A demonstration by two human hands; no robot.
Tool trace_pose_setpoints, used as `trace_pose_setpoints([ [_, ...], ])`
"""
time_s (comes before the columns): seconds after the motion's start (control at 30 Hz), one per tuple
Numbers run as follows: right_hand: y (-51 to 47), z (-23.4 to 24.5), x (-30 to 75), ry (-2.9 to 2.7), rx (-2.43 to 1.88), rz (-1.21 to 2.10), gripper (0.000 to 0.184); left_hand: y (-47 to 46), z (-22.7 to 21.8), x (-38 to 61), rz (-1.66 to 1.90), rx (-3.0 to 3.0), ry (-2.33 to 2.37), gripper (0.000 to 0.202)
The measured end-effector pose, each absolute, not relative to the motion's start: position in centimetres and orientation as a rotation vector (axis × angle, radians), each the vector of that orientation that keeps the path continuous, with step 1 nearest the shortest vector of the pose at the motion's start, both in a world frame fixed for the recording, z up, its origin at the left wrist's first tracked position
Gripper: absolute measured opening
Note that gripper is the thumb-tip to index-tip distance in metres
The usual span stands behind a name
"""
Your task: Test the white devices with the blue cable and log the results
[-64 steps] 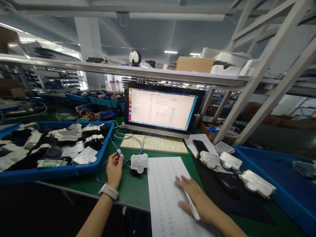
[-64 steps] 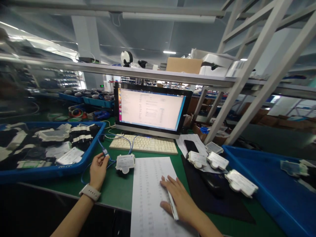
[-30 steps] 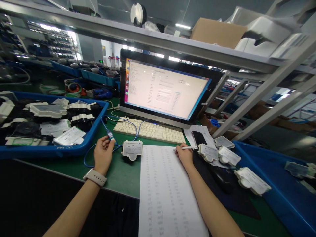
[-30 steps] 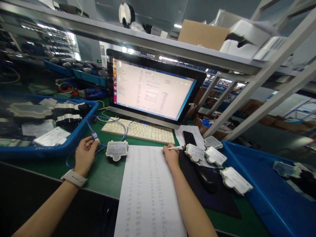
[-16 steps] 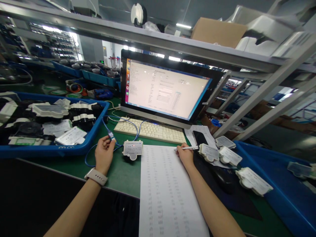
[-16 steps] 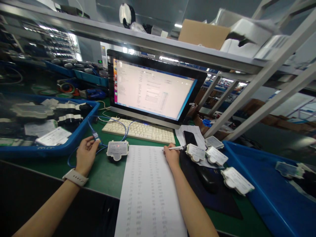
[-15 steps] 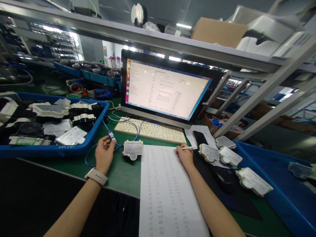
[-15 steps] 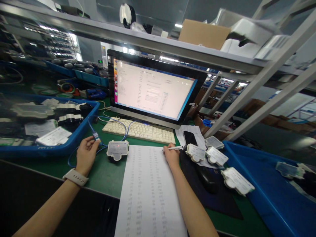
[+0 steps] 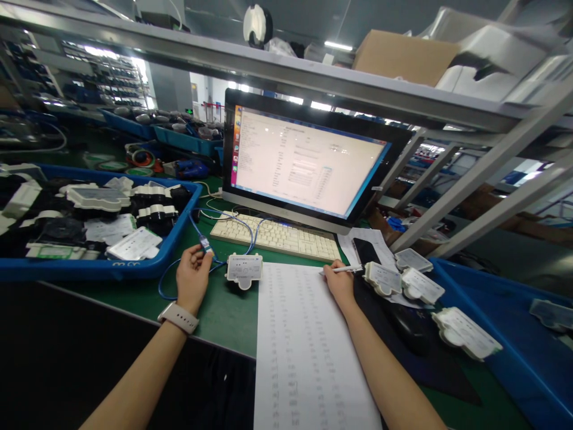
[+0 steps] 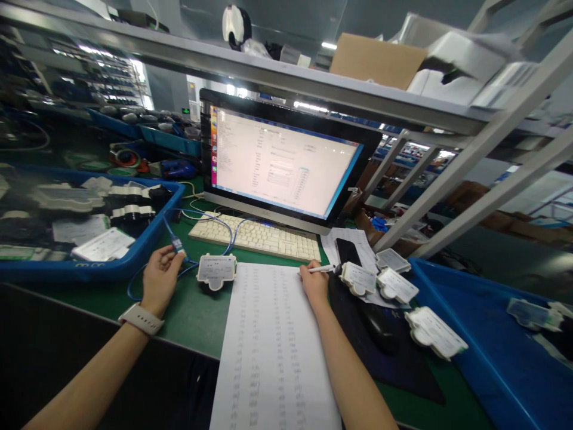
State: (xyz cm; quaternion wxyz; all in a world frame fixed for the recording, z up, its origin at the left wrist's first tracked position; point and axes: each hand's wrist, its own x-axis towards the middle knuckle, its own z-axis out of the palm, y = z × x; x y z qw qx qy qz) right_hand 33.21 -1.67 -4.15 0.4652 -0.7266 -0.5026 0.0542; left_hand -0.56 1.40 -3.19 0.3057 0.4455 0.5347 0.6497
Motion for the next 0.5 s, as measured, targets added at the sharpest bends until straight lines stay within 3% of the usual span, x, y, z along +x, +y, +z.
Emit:
trace_pose_setpoints([
  [0.5,-1.53,-4.41,33.40,-1.192,-1.729,0.167,0.023,1.29,-2.73,-0.46,1.715,1.160,1.417,0.040],
])
